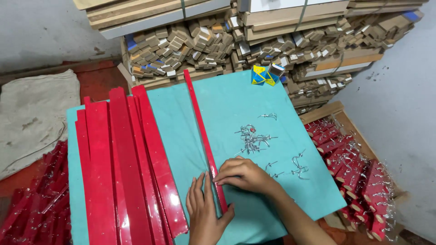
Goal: Attach metal clips to red metal bars and place the finished bars into a crate
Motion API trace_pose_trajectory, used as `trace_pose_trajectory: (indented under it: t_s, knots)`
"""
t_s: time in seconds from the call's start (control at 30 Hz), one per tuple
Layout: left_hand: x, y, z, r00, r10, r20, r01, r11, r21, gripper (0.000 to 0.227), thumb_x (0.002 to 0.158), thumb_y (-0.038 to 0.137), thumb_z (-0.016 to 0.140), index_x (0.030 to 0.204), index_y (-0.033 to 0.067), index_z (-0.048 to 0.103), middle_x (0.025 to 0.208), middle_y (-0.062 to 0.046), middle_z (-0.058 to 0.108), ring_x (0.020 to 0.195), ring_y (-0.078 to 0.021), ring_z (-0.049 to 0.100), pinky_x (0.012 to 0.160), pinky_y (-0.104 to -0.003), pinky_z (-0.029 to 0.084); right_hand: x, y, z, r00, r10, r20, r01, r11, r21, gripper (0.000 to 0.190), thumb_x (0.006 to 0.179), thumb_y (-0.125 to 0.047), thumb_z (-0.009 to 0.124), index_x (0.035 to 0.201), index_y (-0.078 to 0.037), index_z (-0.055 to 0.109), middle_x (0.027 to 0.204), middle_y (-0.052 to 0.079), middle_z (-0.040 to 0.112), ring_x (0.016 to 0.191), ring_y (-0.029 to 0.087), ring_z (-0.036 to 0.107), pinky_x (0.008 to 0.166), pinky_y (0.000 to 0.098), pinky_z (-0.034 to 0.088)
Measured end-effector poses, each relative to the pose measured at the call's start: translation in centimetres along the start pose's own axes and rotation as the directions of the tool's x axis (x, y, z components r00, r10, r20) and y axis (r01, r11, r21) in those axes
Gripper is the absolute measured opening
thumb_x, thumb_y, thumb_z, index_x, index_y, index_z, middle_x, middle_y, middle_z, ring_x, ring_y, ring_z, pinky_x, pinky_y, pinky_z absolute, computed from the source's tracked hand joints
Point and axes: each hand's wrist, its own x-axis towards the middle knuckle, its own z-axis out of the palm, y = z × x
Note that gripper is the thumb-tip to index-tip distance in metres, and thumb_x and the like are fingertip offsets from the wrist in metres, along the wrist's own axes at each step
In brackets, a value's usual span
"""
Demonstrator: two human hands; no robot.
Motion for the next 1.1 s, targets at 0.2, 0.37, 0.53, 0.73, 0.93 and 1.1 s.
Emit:
trace_pose_trajectory:
  t_s: [0.2,0.37,0.53,0.73,0.93,1.1]
  knots:
    - [0.0,-0.1,0.2,1.0,-0.023,-0.016,0.023,1.0,-0.018,0.106,0.079,0.051,0.079,0.161,0.0115,0.025,0.163,-0.011,0.034,0.154,-0.0349,0.024,0.121,-0.05,0.02,1.8,0.4,-0.7,0.976,-0.212,0.054,0.219,0.955,-0.2,0.009,0.095,-0.029,0.076,0.096,-0.019,0.077,0.094,-0.005,0.071,0.085,0.012,0.066,0.076,0.0306,0.035]
    - [0.1,0.2,0.1,0.998,-0.023,-0.055,0.021,0.999,-0.03,0.102,0.079,0.048,0.078,0.161,0.0118,0.027,0.164,-0.011,0.034,0.154,-0.0351,0.024,0.12,-0.051,0.02,0.8,-1.0,2.5,0.972,-0.177,-0.156,0.128,0.95,-0.286,0.024,0.098,-0.024,0.069,0.08,-0.013,0.058,0.077,-0.002,0.054,0.071,0.016,0.05,0.074,0.0326,0.031]
    - [0.2,0.4,-0.1,1.0,-0.01,-0.029,0.01,1.0,-0.008,0.106,0.078,0.048,0.08,0.163,0.0162,0.025,0.163,-0.012,0.034,0.154,-0.0359,0.023,0.121,-0.052,0.017,-0.6,-2.1,5.1,0.882,-0.08,-0.465,-0.113,0.921,-0.372,0.031,0.096,-0.018,0.069,0.072,-0.016,0.049,0.066,-0.005,0.045,0.06,0.014,0.04,0.074,0.0338,0.027]
    - [0.1,0.0,0.4,0.998,0.01,-0.068,-0.009,1.0,0.014,0.1,0.082,0.046,0.075,0.162,0.0123,0.027,0.162,-0.014,0.036,0.153,-0.0368,0.027,0.12,-0.052,0.021,-0.1,-3.0,2.0,0.968,0.106,-0.228,-0.107,0.994,0.006,0.01,0.096,-0.017,0.071,0.101,-0.008,0.071,0.084,0.003,0.062,0.077,0.015,0.059,0.074,0.0268,0.047]
    - [0.0,0.4,0.2,0.998,0.024,-0.057,-0.021,0.999,0.046,0.097,0.085,0.048,0.075,0.161,0.01,0.028,0.163,-0.013,0.035,0.153,-0.0367,0.026,0.12,-0.052,0.021,0.6,-0.8,0.3,0.99,-0.113,-0.085,0.108,0.992,-0.061,0.013,0.097,-0.015,0.07,0.107,-0.01,0.077,0.095,0.003,0.074,0.086,0.019,0.068,0.085,0.0317,0.045]
    - [0.1,-0.1,0.8,0.999,-0.01,-0.041,0.01,1.0,0.013,0.098,0.085,0.049,0.072,0.162,0.0111,0.026,0.16,-0.014,0.037,0.153,-0.0368,0.026,0.12,-0.053,0.02,1.4,-1.5,0.9,0.977,-0.176,-0.123,0.125,0.933,-0.338,0.026,0.098,-0.028,0.072,0.079,-0.016,0.06,0.079,-0.004,0.057,0.072,0.015,0.051,0.08,0.0351,0.025]
